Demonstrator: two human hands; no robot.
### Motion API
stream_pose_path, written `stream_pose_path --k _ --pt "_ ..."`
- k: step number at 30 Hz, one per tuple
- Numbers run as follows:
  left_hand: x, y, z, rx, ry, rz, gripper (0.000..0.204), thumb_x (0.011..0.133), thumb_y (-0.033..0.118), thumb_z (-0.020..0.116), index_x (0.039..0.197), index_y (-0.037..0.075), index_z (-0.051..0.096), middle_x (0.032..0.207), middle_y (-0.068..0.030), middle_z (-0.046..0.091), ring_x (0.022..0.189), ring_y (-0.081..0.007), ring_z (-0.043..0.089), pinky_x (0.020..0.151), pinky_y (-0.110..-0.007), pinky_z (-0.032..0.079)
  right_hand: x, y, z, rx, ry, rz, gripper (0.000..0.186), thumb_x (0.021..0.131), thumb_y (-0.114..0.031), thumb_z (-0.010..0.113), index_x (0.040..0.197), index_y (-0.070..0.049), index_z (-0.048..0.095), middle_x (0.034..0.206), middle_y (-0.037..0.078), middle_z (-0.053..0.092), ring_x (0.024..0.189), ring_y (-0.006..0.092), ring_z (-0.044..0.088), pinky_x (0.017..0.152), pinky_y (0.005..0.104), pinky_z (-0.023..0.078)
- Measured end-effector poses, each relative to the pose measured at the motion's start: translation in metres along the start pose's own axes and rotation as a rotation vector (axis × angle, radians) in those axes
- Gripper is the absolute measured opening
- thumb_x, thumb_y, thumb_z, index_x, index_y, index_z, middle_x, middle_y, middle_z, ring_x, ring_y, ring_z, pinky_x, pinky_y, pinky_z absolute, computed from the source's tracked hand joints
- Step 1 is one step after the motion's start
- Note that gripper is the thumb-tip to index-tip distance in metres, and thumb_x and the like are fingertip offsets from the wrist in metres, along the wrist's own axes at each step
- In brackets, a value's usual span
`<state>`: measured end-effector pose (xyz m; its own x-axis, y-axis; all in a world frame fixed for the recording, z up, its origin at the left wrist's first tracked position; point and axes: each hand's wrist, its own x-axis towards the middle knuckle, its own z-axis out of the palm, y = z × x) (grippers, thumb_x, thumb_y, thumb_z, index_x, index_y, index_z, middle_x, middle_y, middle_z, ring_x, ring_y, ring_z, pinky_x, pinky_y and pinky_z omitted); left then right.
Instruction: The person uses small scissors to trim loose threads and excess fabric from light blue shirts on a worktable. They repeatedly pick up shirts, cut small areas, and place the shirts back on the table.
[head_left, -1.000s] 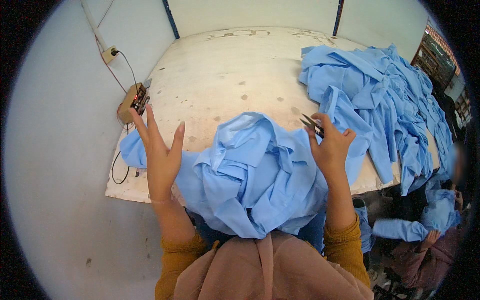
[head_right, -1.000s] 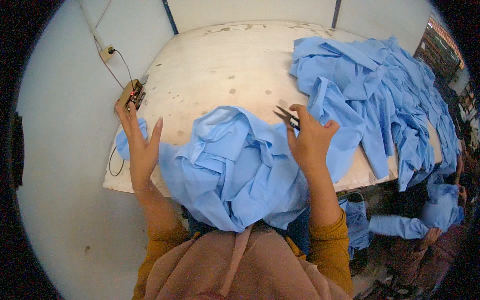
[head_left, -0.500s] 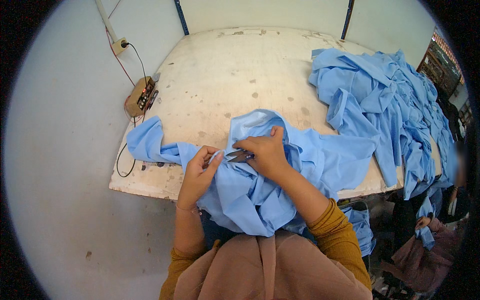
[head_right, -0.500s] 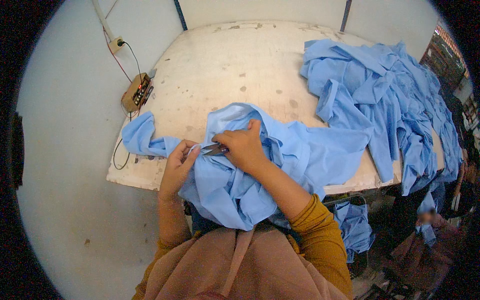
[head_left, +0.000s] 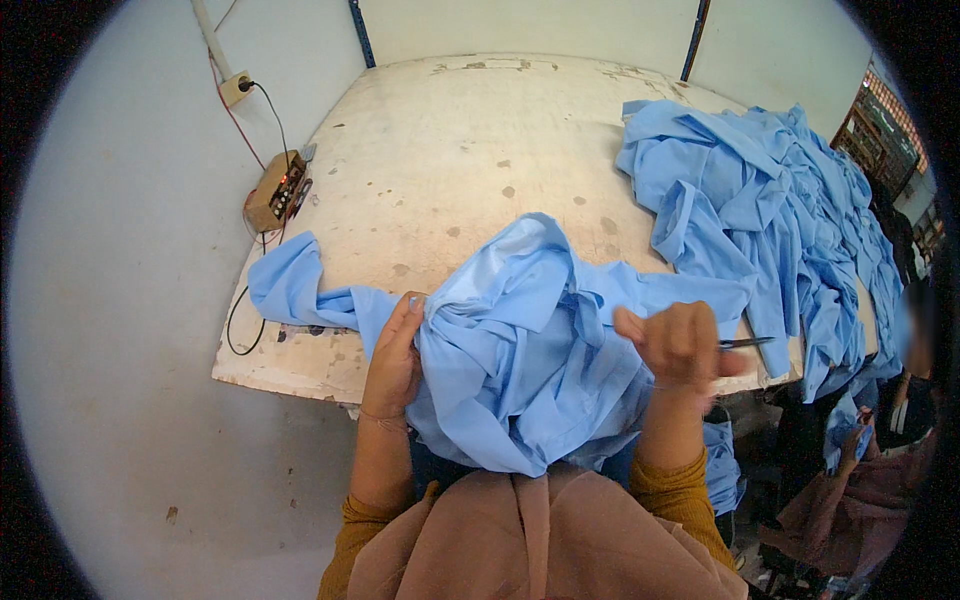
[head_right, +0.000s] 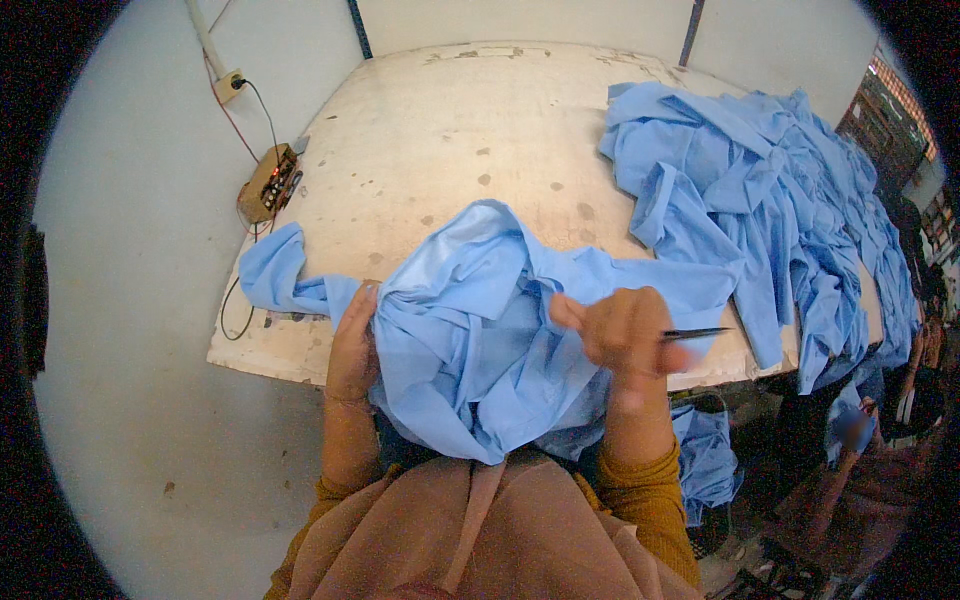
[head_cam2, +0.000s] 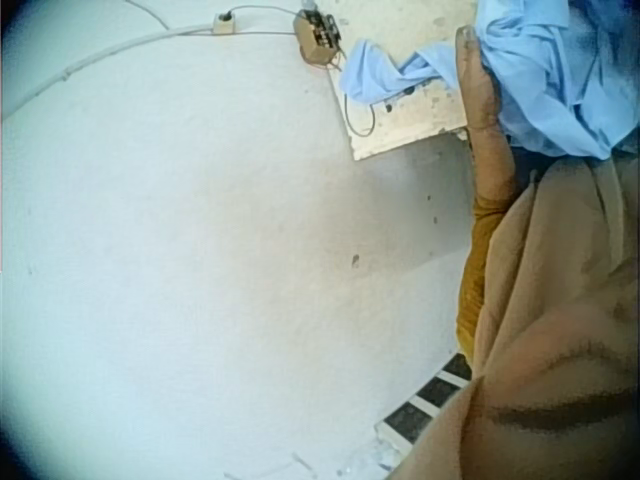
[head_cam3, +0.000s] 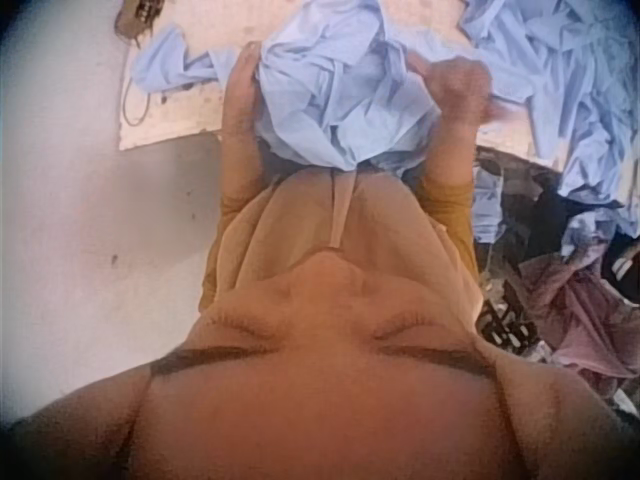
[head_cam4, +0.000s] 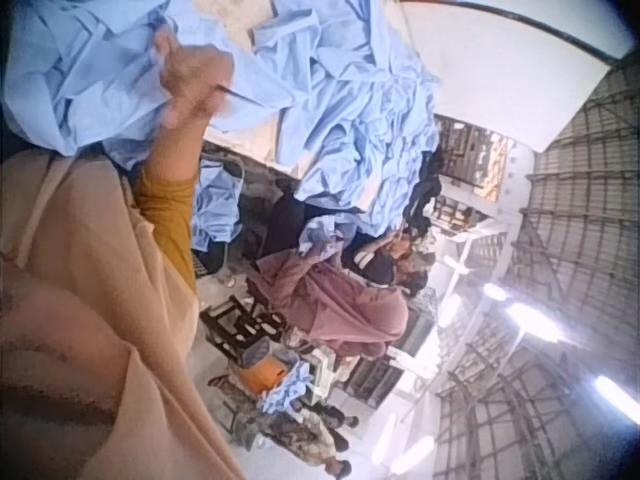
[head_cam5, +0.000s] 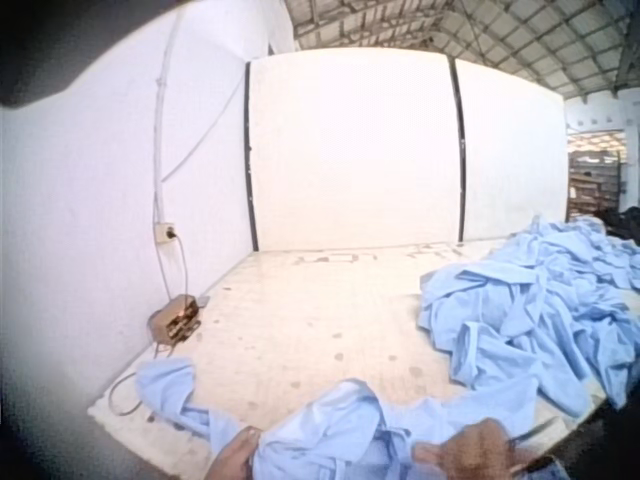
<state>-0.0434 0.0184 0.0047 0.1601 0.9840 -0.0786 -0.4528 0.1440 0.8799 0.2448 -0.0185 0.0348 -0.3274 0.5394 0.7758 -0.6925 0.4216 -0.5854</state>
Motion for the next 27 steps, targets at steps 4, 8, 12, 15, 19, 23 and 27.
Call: stream_pose_path --k 4,8,12,15,19,23,27 --pt "0.005 -0.011 -0.016 0.170 -0.096 0.147 0.021 0.105 0.021 0.047 0.114 0.004 0.056 0.103 -0.0033 0.063 0.094 -0.0102 0.057 0.087 -0.025 0.045 0.000 -0.001 0.012 -0.287 0.246 0.139 0.013 0.090 -0.020 0.071 0.089 -0.007 0.071 0.068 -0.001 0.058 0.061 0.0117 0.052 0.069 0.0343 0.041" --pt "-0.008 -0.005 0.003 0.588 -0.156 0.454 0.017 0.102 0.017 0.051 0.108 0.002 0.059 0.103 -0.0052 0.062 0.093 -0.0136 0.057 0.086 -0.027 0.045 0.031 0.025 0.045 -0.629 0.341 0.606 0.022 0.092 -0.018 0.069 0.106 0.000 0.067 0.080 0.003 0.063 0.072 0.0075 0.058 0.065 0.0236 0.048" --pt "-0.014 -0.009 0.013 0.930 -0.181 0.888 0.024 0.082 0.012 0.073 0.104 0.010 0.064 0.103 -0.0054 0.062 0.084 -0.0194 0.057 0.079 -0.031 0.044 0.030 0.066 0.046 -0.658 0.472 0.579 0.023 0.091 -0.021 0.071 0.096 0.000 0.064 0.077 0.001 0.060 0.072 0.0054 0.053 0.064 0.0245 0.043" --pt "-0.030 -0.009 0.013 1.248 -0.178 1.094 0.039 0.067 0.017 0.084 0.103 0.020 0.068 0.106 -0.0014 0.060 0.086 -0.0199 0.055 0.076 -0.035 0.040 0.027 0.070 0.046 -0.705 0.461 0.632 0.022 0.090 -0.023 0.072 0.086 -0.004 0.061 0.072 -0.003 0.055 0.070 0.0041 0.046 0.060 0.0252 0.039" --pt "-0.042 -0.007 0.024 1.322 -0.152 1.109 0.039 0.064 0.018 0.085 0.101 0.020 0.071 0.104 -0.0028 0.058 0.085 -0.0197 0.052 0.075 -0.035 0.039 0.020 0.078 0.043 -0.552 0.716 0.572 0.022 0.090 -0.024 0.073 0.080 -0.010 0.059 0.070 -0.006 0.051 0.065 0.0031 0.039 0.056 0.0239 0.032" --pt "-0.040 -0.003 0.018 1.339 -0.134 1.078 0.037 0.070 0.019 0.083 0.105 0.023 0.071 0.108 -0.0002 0.058 0.084 -0.0174 0.051 0.074 -0.034 0.035 0.023 0.068 0.044 -0.347 0.892 0.581 0.022 0.092 -0.025 0.071 0.085 -0.012 0.056 0.068 -0.007 0.049 0.057 0.0025 0.037 0.050 0.0218 0.027" --pt "-0.031 0.002 0.012 1.384 -0.194 1.135 0.038 0.076 0.015 0.078 0.111 0.019 0.066 0.112 -0.0026 0.059 0.088 -0.0178 0.053 0.079 -0.033 0.036 0.017 0.068 0.036 -0.057 0.858 0.540 0.011 0.099 -0.021 0.059 0.096 -0.012 0.054 0.068 -0.006 0.049 0.051 0.0037 0.034 0.046 0.0216 0.023"
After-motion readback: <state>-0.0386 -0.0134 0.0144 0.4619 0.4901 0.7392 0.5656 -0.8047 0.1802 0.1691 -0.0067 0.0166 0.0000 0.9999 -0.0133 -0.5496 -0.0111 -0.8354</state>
